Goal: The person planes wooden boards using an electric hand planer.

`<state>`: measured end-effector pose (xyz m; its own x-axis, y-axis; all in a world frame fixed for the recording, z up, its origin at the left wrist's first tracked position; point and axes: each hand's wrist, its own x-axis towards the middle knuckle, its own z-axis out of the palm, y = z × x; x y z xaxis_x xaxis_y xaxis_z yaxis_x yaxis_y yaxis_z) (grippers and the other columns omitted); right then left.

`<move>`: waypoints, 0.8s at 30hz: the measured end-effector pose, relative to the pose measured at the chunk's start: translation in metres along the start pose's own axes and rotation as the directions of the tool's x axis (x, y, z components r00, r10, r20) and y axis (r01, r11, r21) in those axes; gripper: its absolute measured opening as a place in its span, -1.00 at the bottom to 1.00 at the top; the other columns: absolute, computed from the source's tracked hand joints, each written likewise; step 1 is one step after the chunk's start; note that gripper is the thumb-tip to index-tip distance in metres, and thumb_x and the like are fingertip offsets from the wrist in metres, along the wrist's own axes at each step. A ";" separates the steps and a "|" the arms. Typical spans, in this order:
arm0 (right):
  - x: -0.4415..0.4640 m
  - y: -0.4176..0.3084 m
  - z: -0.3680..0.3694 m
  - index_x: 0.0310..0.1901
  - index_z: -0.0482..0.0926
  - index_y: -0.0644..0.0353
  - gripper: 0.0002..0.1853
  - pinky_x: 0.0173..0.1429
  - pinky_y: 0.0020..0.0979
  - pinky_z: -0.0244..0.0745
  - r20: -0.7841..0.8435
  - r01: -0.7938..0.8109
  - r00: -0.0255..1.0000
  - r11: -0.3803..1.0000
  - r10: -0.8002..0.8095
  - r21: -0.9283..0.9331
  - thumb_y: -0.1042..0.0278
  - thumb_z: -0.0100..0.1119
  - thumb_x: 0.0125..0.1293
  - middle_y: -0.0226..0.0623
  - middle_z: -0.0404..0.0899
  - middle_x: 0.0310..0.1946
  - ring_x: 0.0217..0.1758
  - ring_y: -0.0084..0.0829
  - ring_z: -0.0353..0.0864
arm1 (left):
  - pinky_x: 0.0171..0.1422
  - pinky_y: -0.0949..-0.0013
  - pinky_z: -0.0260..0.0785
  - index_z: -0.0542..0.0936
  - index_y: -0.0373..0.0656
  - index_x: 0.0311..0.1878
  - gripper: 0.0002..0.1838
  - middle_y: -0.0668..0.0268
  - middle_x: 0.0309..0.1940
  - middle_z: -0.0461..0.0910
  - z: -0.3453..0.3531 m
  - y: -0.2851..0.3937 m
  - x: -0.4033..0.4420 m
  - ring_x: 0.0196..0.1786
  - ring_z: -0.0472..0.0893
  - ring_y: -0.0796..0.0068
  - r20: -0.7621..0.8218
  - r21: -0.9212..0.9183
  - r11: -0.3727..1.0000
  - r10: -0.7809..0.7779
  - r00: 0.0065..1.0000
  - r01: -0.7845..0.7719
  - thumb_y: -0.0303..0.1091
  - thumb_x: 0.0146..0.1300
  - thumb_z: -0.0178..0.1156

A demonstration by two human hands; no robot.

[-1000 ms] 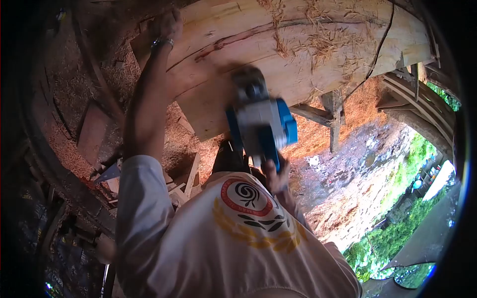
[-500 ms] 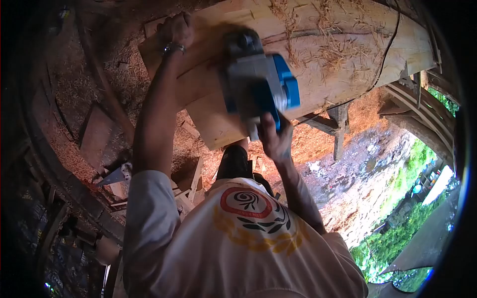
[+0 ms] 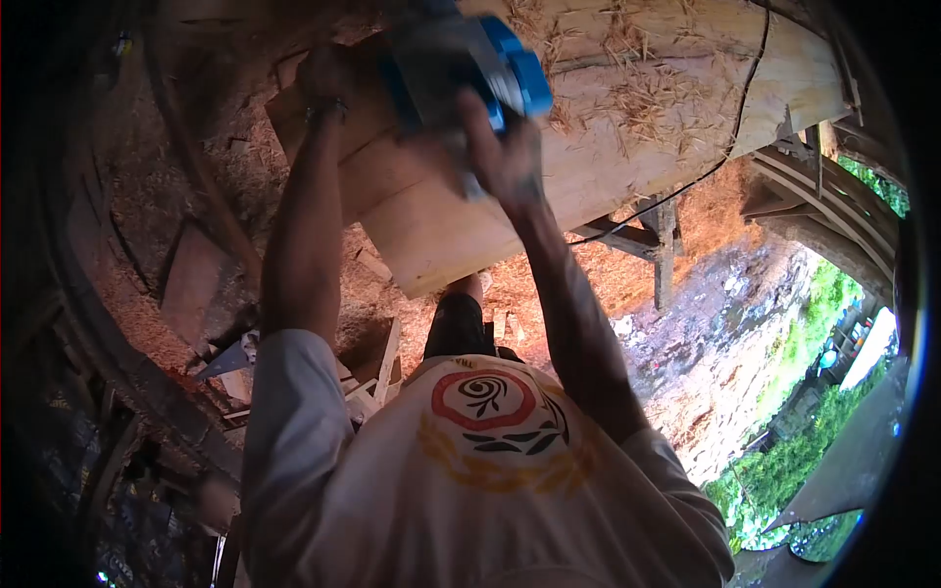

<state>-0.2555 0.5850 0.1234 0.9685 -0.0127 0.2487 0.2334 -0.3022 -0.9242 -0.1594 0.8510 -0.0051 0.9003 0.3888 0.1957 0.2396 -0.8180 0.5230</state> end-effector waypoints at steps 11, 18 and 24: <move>-0.282 -0.055 -0.178 -0.22 0.60 0.30 -0.37 -0.52 -0.41 0.21 -0.036 -0.684 0.730 0.727 0.683 -0.062 -0.30 0.13 0.39 -0.50 0.41 -0.65 -0.58 -0.62 0.36 | 0.11 -0.10 0.53 0.78 -0.13 -0.15 -0.26 -0.01 -0.20 0.76 -0.008 0.030 0.007 -0.07 0.76 -0.07 0.324 0.313 0.949 -0.142 0.936 0.036 0.19 0.52 -0.34; -0.136 -0.030 -0.130 -0.25 0.58 0.29 -0.57 -0.52 -0.48 0.17 0.129 -0.610 0.784 0.792 0.607 -0.024 0.00 0.14 0.52 -0.57 0.39 -0.65 -0.55 -0.71 0.32 | 0.16 -0.09 0.51 0.80 -0.16 -0.25 -0.25 -0.02 -0.23 0.77 -0.002 0.024 0.014 -0.07 0.77 -0.05 0.258 0.369 0.928 -0.161 0.953 0.057 0.15 0.51 -0.34; 0.018 0.008 -0.051 -0.09 0.68 0.34 -0.55 -0.39 -0.36 0.41 0.035 -0.441 0.897 0.895 0.440 0.068 -0.02 0.24 0.48 -0.33 0.58 -0.57 -0.50 -0.55 0.52 | 0.11 -0.10 0.53 0.79 -0.16 -0.33 -0.28 -0.09 -0.29 0.75 0.002 0.017 0.014 -0.15 0.76 -0.14 0.253 0.289 0.954 -0.151 0.956 0.074 0.13 0.49 -0.27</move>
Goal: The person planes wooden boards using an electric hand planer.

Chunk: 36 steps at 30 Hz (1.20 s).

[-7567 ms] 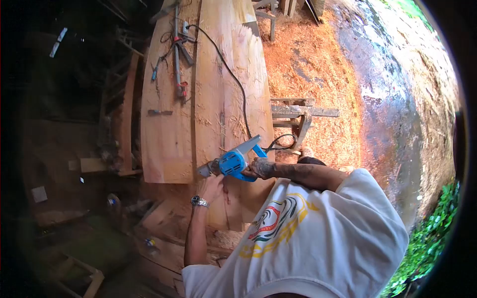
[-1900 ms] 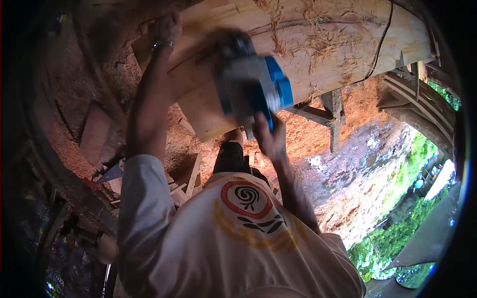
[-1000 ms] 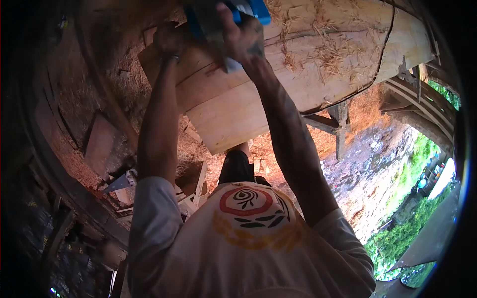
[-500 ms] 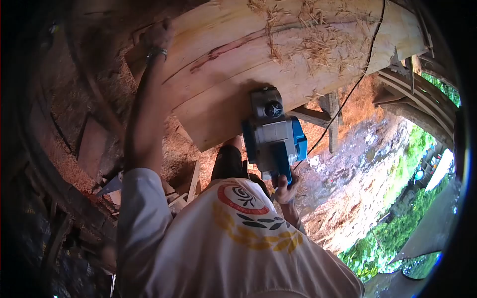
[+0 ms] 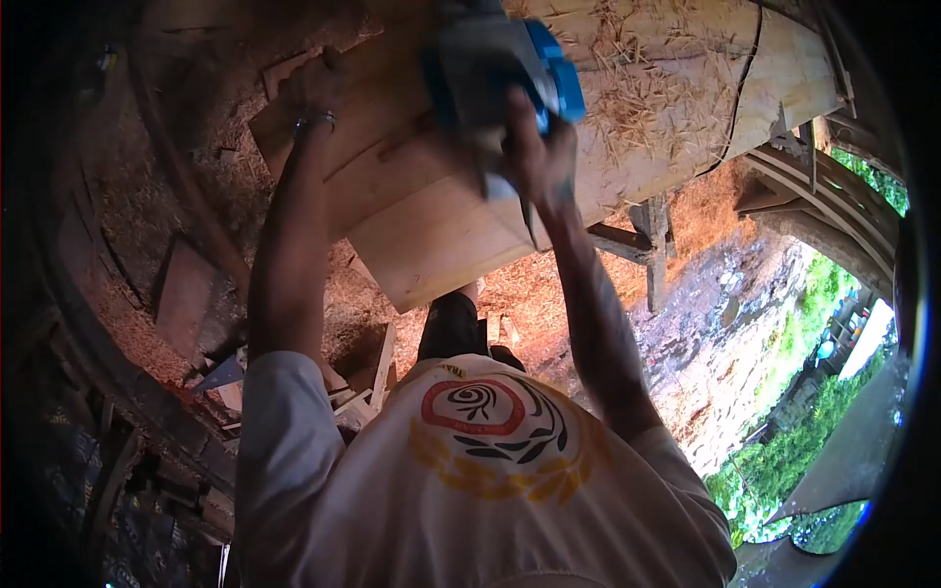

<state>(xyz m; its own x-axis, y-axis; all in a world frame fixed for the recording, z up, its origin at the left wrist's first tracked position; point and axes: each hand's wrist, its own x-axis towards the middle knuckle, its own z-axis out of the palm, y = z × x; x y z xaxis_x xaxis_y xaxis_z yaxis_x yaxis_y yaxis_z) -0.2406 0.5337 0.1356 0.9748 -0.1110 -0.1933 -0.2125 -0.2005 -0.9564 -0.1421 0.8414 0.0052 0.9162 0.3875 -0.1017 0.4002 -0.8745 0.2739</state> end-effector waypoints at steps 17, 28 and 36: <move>-0.211 0.042 -0.099 -0.20 0.57 0.28 -0.57 -0.49 -0.45 0.21 0.128 -0.262 0.958 0.965 0.257 0.024 -0.01 0.09 0.52 -0.53 0.41 -0.60 -0.51 -0.69 0.32 | -0.19 -0.07 0.56 0.77 -0.18 -0.42 -0.24 0.00 -0.45 0.73 0.006 -0.004 0.000 -0.33 0.75 -0.03 -0.066 -0.038 0.997 0.069 0.995 -0.071 0.19 0.47 -0.26; -0.209 0.037 -0.067 -0.16 0.55 0.31 -0.50 -0.51 -0.45 0.18 0.016 -0.224 0.975 0.974 0.223 0.030 -0.11 0.14 0.45 -0.53 0.37 -0.63 -0.53 -0.67 0.30 | -0.10 -0.08 0.56 0.76 -0.19 -0.41 -0.22 -0.04 -0.38 0.74 -0.004 0.003 -0.007 -0.31 0.74 -0.10 -0.105 0.077 0.997 0.025 0.994 -0.017 0.17 0.50 -0.33; 0.009 0.009 0.033 -0.06 0.58 0.29 -0.62 -0.39 -0.31 0.35 0.077 0.120 0.990 0.992 -0.117 -0.034 0.06 0.20 0.46 -0.28 0.54 -0.51 -0.47 -0.39 0.43 | -0.05 -0.09 0.58 0.69 -0.23 -0.19 -0.40 -0.04 -0.30 0.75 -0.004 -0.004 -0.003 -0.20 0.76 -0.07 -0.031 0.181 0.966 0.194 0.981 -0.185 0.06 0.53 -0.22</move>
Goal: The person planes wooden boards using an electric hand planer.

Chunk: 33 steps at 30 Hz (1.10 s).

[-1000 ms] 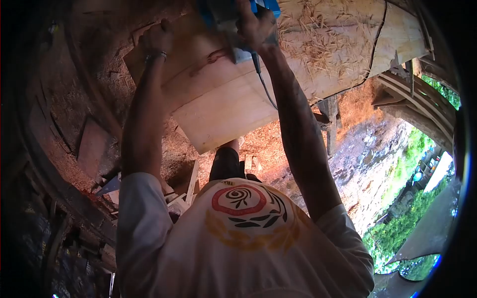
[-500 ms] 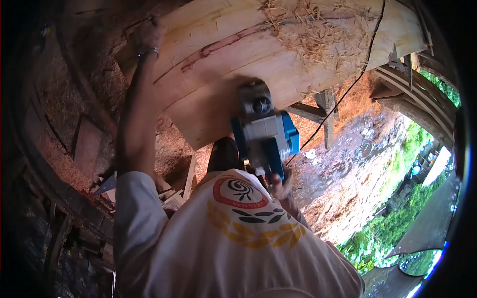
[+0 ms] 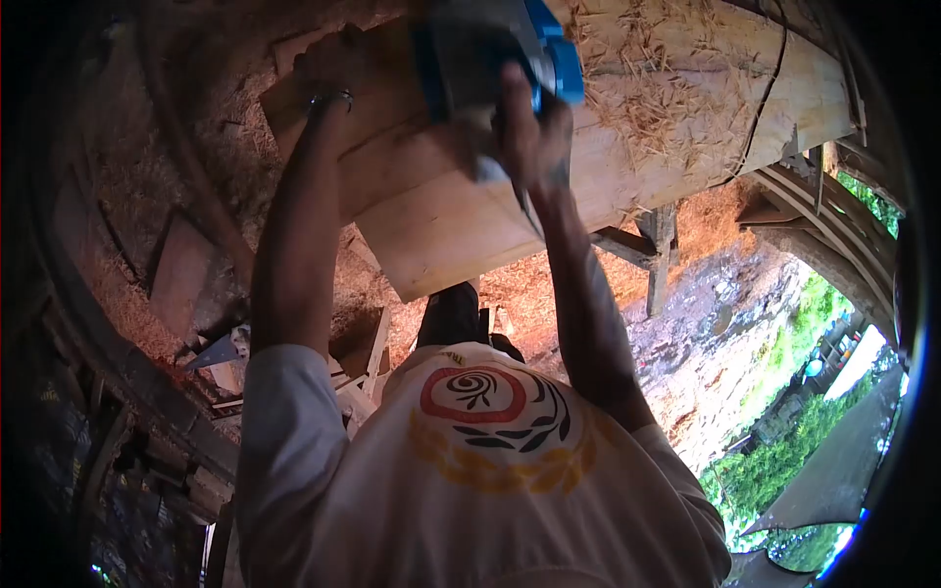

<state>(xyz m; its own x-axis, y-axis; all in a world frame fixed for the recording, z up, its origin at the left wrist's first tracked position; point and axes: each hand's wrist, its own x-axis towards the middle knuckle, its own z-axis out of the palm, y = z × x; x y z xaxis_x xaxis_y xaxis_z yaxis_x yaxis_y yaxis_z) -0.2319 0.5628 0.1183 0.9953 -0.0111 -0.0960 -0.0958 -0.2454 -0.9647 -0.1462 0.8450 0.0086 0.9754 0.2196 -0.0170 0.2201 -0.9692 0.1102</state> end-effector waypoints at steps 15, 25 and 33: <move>-0.330 0.034 -0.098 -0.08 0.58 0.31 -0.42 -0.46 -0.38 0.29 0.111 -0.395 0.913 0.919 0.391 0.010 -0.20 0.19 0.39 -0.43 0.46 -0.59 -0.53 -0.57 0.38 | -0.23 -0.12 0.54 0.73 -0.26 -0.41 -0.30 -0.15 -0.42 0.70 0.056 -0.018 0.012 -0.30 0.74 -0.12 -0.124 -0.110 0.993 -0.060 0.990 0.046 0.13 0.51 -0.17; -0.200 -0.009 -0.045 0.07 0.61 0.41 -0.50 -0.27 -0.32 0.55 0.234 -0.384 0.895 0.923 0.380 -0.030 0.03 0.19 0.44 -0.18 0.68 -0.45 -0.36 -0.50 0.62 | -0.11 -0.15 0.58 0.71 -0.24 -0.12 -0.36 -0.02 -0.26 0.75 0.052 -0.026 0.020 -0.20 0.77 -0.05 -0.076 0.175 0.982 0.085 0.993 -0.071 0.16 0.50 -0.14; -0.053 -0.054 0.024 -0.23 0.64 0.43 -0.44 -0.35 -0.15 0.51 0.128 -0.087 0.987 0.990 0.101 -0.109 -0.10 0.24 0.41 0.17 0.61 -0.51 -0.45 0.05 0.69 | -0.01 0.09 0.60 0.73 -0.10 -0.03 -0.46 0.09 -0.17 0.78 0.138 -0.090 0.061 -0.11 0.77 0.03 -0.756 0.010 0.867 0.333 0.564 -0.498 0.02 0.55 -0.21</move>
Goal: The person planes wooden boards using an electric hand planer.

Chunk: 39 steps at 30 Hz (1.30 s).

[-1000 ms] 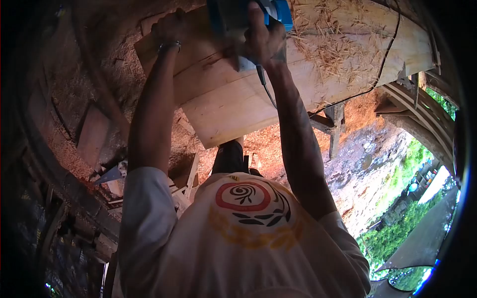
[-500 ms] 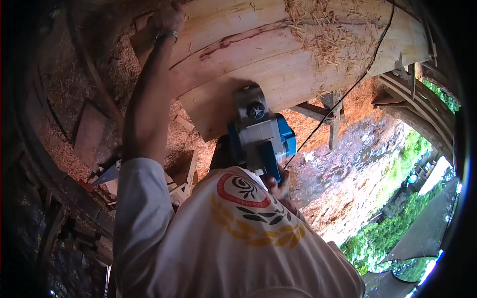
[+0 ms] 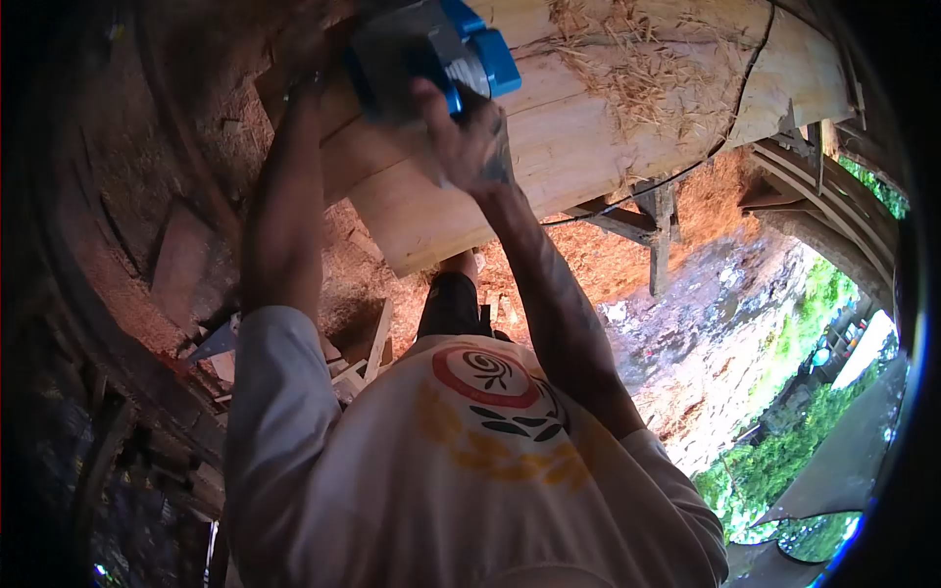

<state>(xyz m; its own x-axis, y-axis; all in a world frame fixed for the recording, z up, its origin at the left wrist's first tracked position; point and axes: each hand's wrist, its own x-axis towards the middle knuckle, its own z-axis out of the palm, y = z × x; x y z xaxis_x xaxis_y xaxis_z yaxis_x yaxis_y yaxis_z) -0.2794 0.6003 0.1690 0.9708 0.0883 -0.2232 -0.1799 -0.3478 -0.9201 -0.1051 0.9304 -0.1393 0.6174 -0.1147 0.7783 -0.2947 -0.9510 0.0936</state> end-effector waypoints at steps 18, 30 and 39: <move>-0.162 0.096 -0.113 -0.18 0.60 0.31 -0.62 -0.46 -0.42 0.29 -0.073 -0.216 0.971 0.965 0.228 0.146 0.07 0.14 0.49 -0.47 0.46 -0.60 -0.50 -0.64 0.38 | 0.24 -0.17 0.47 0.64 -0.07 0.22 -0.14 -0.18 0.05 0.67 -0.099 0.110 0.109 0.16 0.61 -0.35 0.695 0.315 0.734 -0.610 0.380 0.602 0.44 0.45 -0.38; 0.110 0.092 -0.070 0.39 0.41 -0.05 -0.33 -0.34 0.05 0.51 0.046 0.524 0.698 0.466 -0.714 -0.713 0.07 0.40 0.26 0.07 0.59 -0.40 -0.40 0.13 0.60 | 0.19 -0.16 0.52 0.73 -0.04 0.09 -0.20 -0.12 -0.05 0.72 -0.103 0.110 0.112 0.07 0.68 -0.26 0.653 0.417 0.759 -0.633 0.416 0.500 0.39 0.47 -0.34; -0.200 0.121 -0.157 -0.19 0.60 0.31 -0.53 -0.48 -0.43 0.24 -0.063 -0.316 0.939 0.923 0.337 0.220 -0.07 0.16 0.46 -0.48 0.41 -0.61 -0.52 -0.67 0.35 | 0.04 -0.15 0.54 0.76 -0.16 -0.04 -0.18 -0.06 -0.12 0.75 -0.056 0.109 0.101 -0.05 0.71 -0.25 0.642 0.359 0.816 -0.568 0.515 0.453 0.28 0.52 -0.40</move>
<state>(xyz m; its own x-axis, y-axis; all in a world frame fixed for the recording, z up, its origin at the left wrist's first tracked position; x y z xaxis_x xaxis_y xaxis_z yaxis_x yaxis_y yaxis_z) -0.4705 0.3939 0.1528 0.8612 -0.0933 -0.4997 -0.5083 -0.1431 -0.8492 -0.1155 0.8317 -0.0153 0.9536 0.2968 -0.0505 0.3007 -0.9311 0.2063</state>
